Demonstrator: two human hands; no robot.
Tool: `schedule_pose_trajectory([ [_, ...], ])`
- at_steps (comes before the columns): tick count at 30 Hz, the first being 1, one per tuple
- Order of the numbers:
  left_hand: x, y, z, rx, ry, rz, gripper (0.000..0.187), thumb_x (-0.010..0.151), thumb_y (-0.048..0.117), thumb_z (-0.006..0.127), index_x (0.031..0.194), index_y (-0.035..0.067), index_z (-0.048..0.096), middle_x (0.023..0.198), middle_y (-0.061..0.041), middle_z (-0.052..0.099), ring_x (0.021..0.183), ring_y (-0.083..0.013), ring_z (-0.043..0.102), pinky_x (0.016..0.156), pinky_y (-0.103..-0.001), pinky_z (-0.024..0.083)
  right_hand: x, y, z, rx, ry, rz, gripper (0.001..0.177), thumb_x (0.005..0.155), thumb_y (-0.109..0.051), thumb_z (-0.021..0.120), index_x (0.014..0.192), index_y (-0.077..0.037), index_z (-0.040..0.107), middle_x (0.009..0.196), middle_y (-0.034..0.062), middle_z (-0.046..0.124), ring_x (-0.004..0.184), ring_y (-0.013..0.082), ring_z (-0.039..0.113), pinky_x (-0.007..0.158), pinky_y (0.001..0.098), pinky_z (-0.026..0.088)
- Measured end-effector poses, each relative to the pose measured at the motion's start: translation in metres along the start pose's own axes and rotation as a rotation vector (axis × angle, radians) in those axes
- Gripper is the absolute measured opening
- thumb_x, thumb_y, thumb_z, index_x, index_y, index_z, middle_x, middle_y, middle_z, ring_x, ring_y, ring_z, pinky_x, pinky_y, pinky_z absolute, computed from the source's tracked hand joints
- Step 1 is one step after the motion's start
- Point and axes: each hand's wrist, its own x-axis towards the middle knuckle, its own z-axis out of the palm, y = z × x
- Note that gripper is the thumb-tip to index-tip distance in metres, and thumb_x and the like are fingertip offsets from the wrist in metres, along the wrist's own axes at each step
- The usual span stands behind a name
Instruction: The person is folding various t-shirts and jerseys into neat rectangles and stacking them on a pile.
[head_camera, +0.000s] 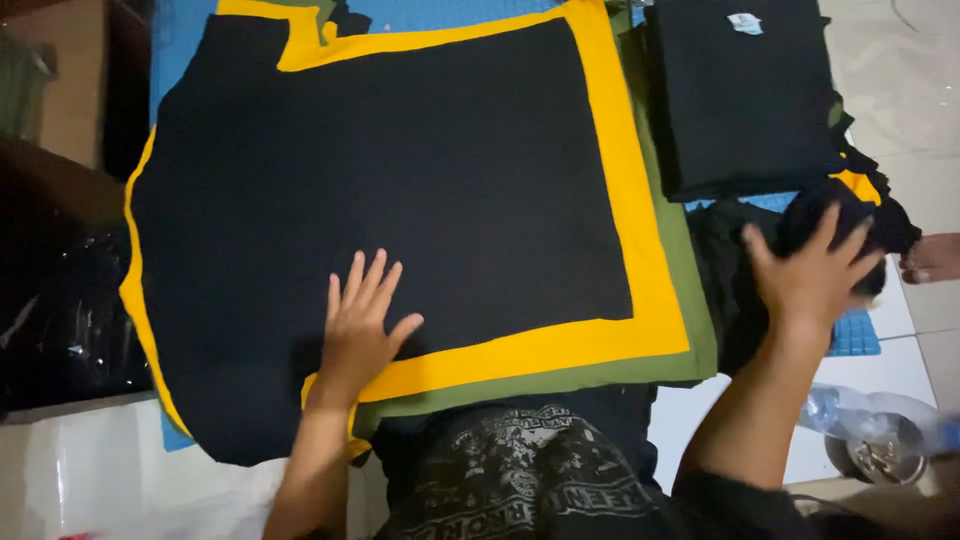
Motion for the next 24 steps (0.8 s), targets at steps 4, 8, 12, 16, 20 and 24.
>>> schedule_pose_trajectory([
  [4,-0.012,0.006,0.006,-0.095,-0.102,-0.124,0.069,0.097,0.048,0.06,0.153,0.011,0.048,0.163,-0.017,0.04,0.152,-0.0412,0.032,0.119,-0.064,0.025,0.01,0.069,0.081,-0.207,0.504,-0.367,0.061,0.098,-0.045,0.082,0.143,-0.007,0.068,0.133,0.027,0.057,0.116,0.0473,0.046,0.071,0.0674,0.046],
  [8,-0.011,0.004,0.011,-0.077,0.018,-0.036,0.068,0.093,0.044,0.07,0.15,0.012,0.053,0.161,-0.016,0.044,0.151,-0.0435,0.035,0.117,-0.068,0.028,0.03,0.085,0.089,-0.165,0.449,-0.425,0.024,0.098,-0.022,0.068,0.112,-0.002,0.068,0.105,0.022,0.064,0.099,0.0457,0.055,0.07,0.0591,0.045],
  [12,-0.009,-0.009,0.021,-0.21,-0.069,0.042,0.07,0.091,0.046,0.072,0.151,0.017,0.052,0.165,-0.012,0.037,0.155,-0.0479,0.019,0.119,-0.071,0.015,0.032,0.075,0.051,0.216,0.645,-0.628,0.026,0.097,0.003,0.059,0.12,0.007,0.071,0.104,0.026,0.073,0.087,0.0458,0.066,0.074,0.0514,0.048],
  [16,0.038,-0.009,-0.032,-0.428,-0.583,-0.132,0.069,0.095,0.049,0.058,0.157,0.024,0.039,0.171,-0.002,0.019,0.159,-0.0372,-0.006,0.125,-0.057,0.0,-0.03,-0.029,-0.02,0.511,0.616,-0.754,0.037,0.094,0.009,0.048,0.125,0.012,0.068,0.114,0.0283,0.073,0.097,0.0415,0.066,0.085,0.0458,0.05],
  [20,0.082,-0.014,-0.041,-0.7,-0.477,0.154,0.082,0.092,0.039,0.071,0.16,0.015,0.031,0.17,-0.01,0.025,0.158,-0.0337,0.016,0.122,-0.054,0.021,-0.076,-0.143,-0.049,0.897,0.282,-0.88,0.041,0.096,0.005,0.047,0.136,0.006,0.056,0.133,0.0237,0.057,0.125,0.0344,0.055,0.109,0.0431,0.046],
  [24,0.137,-0.03,0.0,-1.17,-0.173,0.064,0.1,0.088,0.045,0.075,0.158,0.004,0.016,0.164,-0.019,0.032,0.151,-0.0377,0.037,0.118,-0.048,0.041,-0.071,-0.227,-0.017,1.106,-0.36,-1.081,0.05,0.104,-0.023,0.063,0.15,-0.008,0.049,0.148,0.0152,0.052,0.135,0.0253,0.054,0.112,0.0351,0.048],
])
